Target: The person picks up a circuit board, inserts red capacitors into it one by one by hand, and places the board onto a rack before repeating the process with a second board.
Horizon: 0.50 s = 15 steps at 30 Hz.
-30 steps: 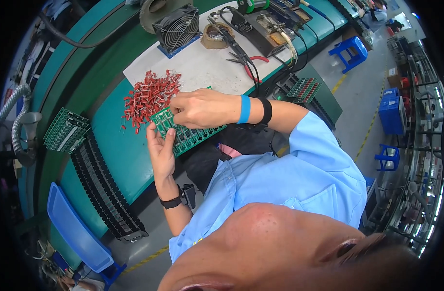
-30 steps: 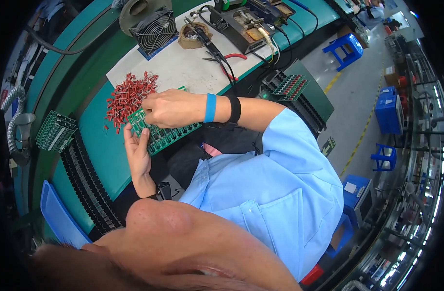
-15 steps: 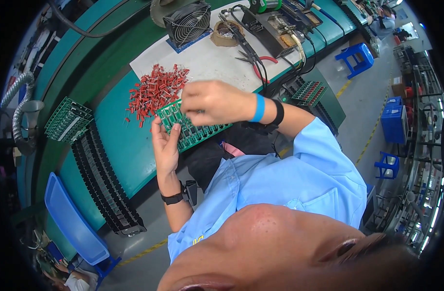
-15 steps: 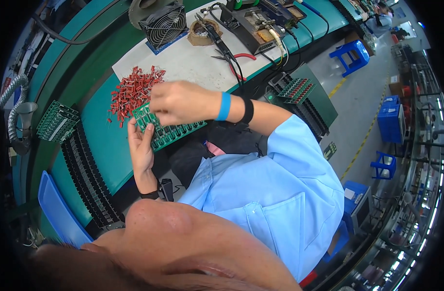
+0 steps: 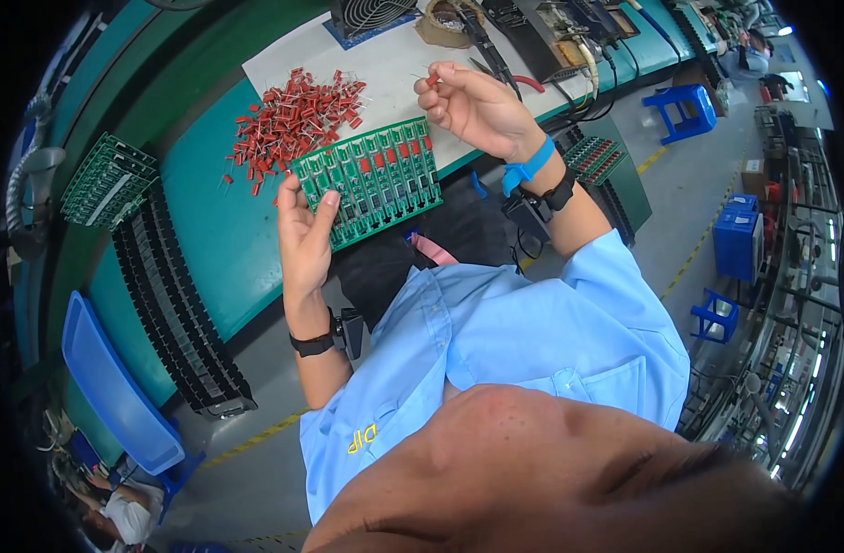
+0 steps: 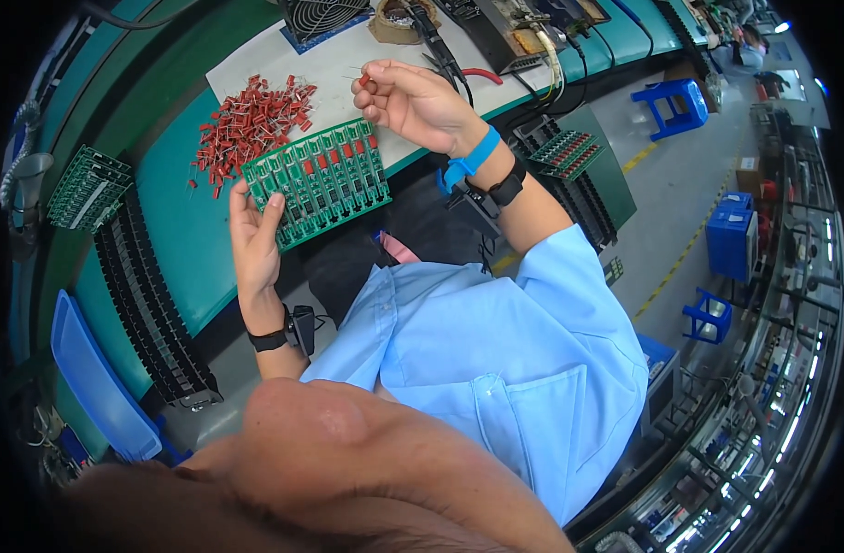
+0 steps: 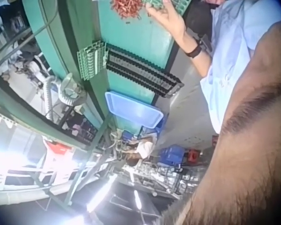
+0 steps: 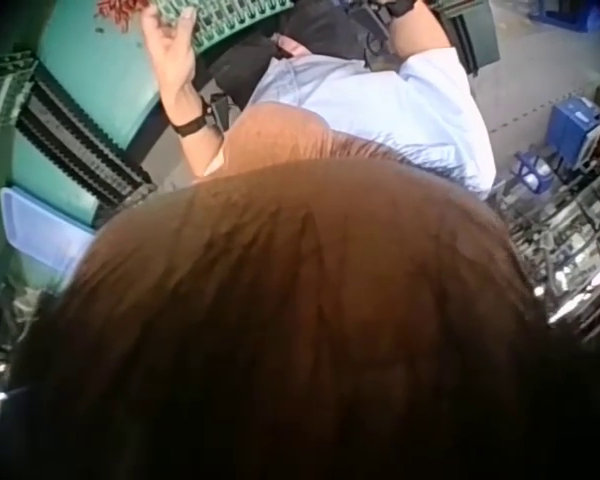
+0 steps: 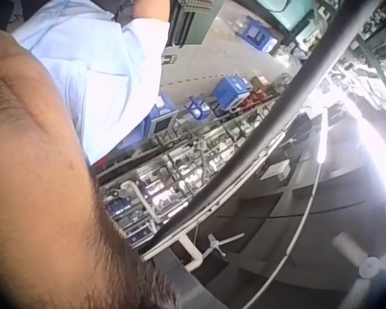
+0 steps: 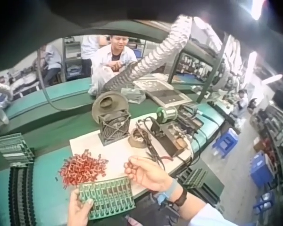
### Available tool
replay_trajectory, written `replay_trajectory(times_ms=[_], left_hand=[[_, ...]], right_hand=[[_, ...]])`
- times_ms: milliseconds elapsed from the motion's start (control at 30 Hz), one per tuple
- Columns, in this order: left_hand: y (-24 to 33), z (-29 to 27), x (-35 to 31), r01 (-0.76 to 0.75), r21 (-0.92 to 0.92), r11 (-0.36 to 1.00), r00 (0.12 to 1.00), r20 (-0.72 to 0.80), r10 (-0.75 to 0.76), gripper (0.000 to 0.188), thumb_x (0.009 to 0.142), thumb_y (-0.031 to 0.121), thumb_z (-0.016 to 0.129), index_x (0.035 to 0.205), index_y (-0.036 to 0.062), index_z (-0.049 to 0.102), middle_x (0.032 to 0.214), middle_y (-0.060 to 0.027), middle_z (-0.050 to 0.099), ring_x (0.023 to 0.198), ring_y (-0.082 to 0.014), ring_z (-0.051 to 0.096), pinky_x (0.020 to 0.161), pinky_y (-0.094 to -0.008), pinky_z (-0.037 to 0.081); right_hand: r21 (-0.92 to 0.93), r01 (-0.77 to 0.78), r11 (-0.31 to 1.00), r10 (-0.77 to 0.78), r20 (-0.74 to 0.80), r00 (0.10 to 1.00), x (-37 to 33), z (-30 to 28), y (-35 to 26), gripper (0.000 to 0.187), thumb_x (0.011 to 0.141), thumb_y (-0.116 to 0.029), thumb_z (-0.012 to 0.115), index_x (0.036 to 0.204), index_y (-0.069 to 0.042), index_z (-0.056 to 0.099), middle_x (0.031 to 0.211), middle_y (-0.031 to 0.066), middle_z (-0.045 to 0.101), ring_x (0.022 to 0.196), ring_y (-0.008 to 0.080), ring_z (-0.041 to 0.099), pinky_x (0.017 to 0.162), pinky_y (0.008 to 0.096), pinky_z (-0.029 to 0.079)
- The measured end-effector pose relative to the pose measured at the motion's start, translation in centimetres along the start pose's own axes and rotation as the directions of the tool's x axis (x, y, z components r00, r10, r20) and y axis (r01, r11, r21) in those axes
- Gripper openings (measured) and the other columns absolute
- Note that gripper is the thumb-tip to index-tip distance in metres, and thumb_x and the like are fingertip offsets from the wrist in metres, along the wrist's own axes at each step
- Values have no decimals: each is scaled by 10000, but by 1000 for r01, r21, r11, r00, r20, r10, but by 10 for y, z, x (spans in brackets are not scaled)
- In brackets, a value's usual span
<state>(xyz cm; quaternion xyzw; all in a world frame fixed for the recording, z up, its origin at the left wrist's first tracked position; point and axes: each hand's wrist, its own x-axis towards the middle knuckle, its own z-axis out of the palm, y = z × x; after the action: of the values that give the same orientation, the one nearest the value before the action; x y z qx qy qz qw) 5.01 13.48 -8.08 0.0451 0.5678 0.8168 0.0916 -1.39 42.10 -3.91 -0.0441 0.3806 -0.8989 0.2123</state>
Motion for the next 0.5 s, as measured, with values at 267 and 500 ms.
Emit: replay_trajectory(times_ms=[267, 500], left_hand=[[0, -1, -1, 1, -9, 1000, 1000, -2, -1, 391, 965, 0, 590, 1316, 24, 421, 1227, -89, 587, 1108, -123, 568, 968, -284, 444], [-1, -2, -1, -6, -9, 1000, 1000, -8, 6, 384, 963, -3, 590, 1309, 22, 427, 1222, -87, 587, 1109, -123, 566, 967, -283, 444]], right_hand=[[65, -13, 998, 12, 16, 1000, -1, -3, 5, 141, 1024, -176, 530, 1075, -53, 578, 1065, 58, 559, 923, 111, 544, 813, 246, 490], [-309, 158, 938, -195, -93, 976, -6, -4, 6, 141, 971, -113, 621, 1052, 1, 642, 1062, 65, 633, 965, 131, 616, 803, 256, 520]])
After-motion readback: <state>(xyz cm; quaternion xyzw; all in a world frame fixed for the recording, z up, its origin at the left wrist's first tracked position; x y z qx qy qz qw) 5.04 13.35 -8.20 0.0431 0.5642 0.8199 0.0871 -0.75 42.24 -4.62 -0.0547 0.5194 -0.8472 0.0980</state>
